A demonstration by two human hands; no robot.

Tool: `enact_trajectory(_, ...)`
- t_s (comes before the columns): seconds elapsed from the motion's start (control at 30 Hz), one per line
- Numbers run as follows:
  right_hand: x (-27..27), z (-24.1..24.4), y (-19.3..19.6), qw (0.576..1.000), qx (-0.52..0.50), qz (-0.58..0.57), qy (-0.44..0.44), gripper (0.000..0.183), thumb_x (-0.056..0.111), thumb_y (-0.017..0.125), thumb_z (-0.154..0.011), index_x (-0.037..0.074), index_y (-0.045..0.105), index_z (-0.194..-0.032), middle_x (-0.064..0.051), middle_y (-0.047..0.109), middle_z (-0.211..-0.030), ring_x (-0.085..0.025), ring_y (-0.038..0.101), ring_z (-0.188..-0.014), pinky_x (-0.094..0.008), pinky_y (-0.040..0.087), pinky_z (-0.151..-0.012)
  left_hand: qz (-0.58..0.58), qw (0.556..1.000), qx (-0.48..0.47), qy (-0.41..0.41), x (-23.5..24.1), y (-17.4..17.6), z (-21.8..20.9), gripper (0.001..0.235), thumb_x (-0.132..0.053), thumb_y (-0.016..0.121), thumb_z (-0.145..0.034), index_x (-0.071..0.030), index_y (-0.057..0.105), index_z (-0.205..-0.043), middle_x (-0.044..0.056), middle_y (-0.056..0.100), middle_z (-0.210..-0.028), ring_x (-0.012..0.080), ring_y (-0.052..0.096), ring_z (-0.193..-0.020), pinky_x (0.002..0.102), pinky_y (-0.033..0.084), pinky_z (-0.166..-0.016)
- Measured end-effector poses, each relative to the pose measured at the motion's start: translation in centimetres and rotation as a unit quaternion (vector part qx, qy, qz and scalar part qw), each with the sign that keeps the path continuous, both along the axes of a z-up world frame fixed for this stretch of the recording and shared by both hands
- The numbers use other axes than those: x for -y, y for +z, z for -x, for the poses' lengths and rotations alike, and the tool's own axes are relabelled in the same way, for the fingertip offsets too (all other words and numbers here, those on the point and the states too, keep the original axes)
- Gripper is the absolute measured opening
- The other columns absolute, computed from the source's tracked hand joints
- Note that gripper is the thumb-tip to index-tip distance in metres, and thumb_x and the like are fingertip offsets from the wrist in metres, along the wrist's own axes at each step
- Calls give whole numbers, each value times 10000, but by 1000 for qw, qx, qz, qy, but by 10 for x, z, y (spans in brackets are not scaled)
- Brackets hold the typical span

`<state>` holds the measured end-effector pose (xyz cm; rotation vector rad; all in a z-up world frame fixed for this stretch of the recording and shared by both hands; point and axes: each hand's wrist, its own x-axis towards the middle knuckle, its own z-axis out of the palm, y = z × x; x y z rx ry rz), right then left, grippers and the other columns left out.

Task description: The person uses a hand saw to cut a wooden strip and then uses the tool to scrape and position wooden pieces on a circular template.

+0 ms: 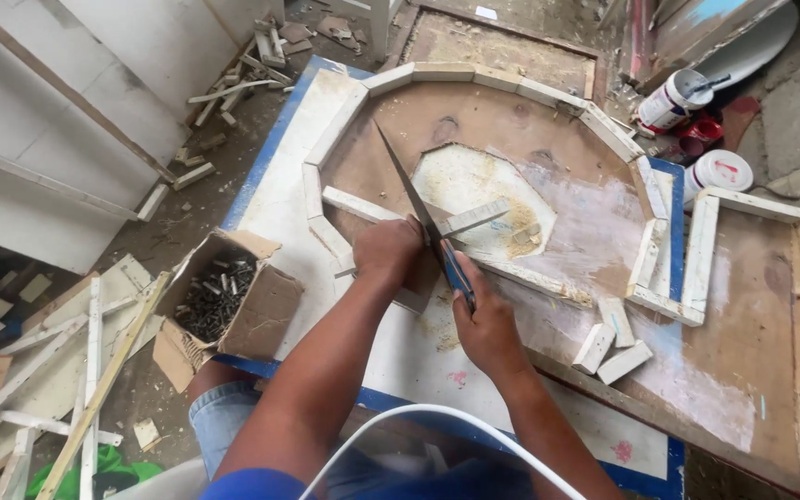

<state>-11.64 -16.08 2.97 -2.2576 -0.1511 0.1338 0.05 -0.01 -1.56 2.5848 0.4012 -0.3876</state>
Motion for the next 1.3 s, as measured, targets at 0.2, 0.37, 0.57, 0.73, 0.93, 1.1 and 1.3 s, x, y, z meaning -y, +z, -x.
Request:
enact_trajectory(0.2,46,86,-7,993,-92,60,-46,618,259,503,-994,315,373,-1595,-91,739,-897,-205,678,-662,-346,497,-611,14,1000,-20,9,0,4,1,626,-368,217,-1011,-124,793,-999,125,765,-997,410,703,-977,461,537,-822)
enact_trajectory(0.37,215,148,-265,957,-267,-2,-112,608,414,540,-942,337,433,-1536,-32,580,-1271,-202,565,-1141,-346,383,-976,-5,1000,-5,-5,0,-9,-6,579,-355,265,-999,-124,796,-996,149,765,-975,450,707,-947,496,546,-803)
enact_trajectory(0.57,123,121,-55,936,-324,37,-128,650,500,500,-907,414,423,-1546,35,591,-1290,-137,570,-1118,-332,402,-948,1,1000,-13,-15,-1,-1,-7,595,-346,252,-1004,-131,806,-992,152,766,-973,432,709,-957,477,543,-819)
enact_trajectory(0.73,35,46,-13,997,-45,62,-20,584,232,526,-992,267,441,-1569,-47,608,-679,-164,498,-520,-347,410,-551,-25,999,10,-47,-3,9,6,523,-297,302,-960,-158,807,-940,89,770,-890,368,726,-841,445,547,-701)
enact_trajectory(0.93,15,35,4,998,38,-35,-24,590,107,509,-980,270,464,-1546,-334,705,-1154,-568,679,-995,-638,607,-791,23,996,79,-21,-2,-11,1,586,-315,344,-1022,47,779,-870,258,742,-766,479,755,-840,566,571,-720)
enact_trajectory(1.1,78,118,-35,987,-96,114,-51,625,291,544,-974,379,390,-1573,-73,650,-664,-201,530,-460,-366,390,-505,2,1000,-18,0,-1,2,-1,537,-308,274,-954,-149,775,-1062,122,755,-1057,407,697,-1015,479,539,-821)
enact_trajectory(1.3,295,185,-294,867,-464,-177,-48,967,582,645,-818,184,292,-1626,-13,263,-1709,-210,263,-1571,-461,242,-1290,-60,996,56,-36,0,-23,-4,542,-277,300,-1011,-118,783,-827,121,742,-757,417,705,-711,480,508,-581)
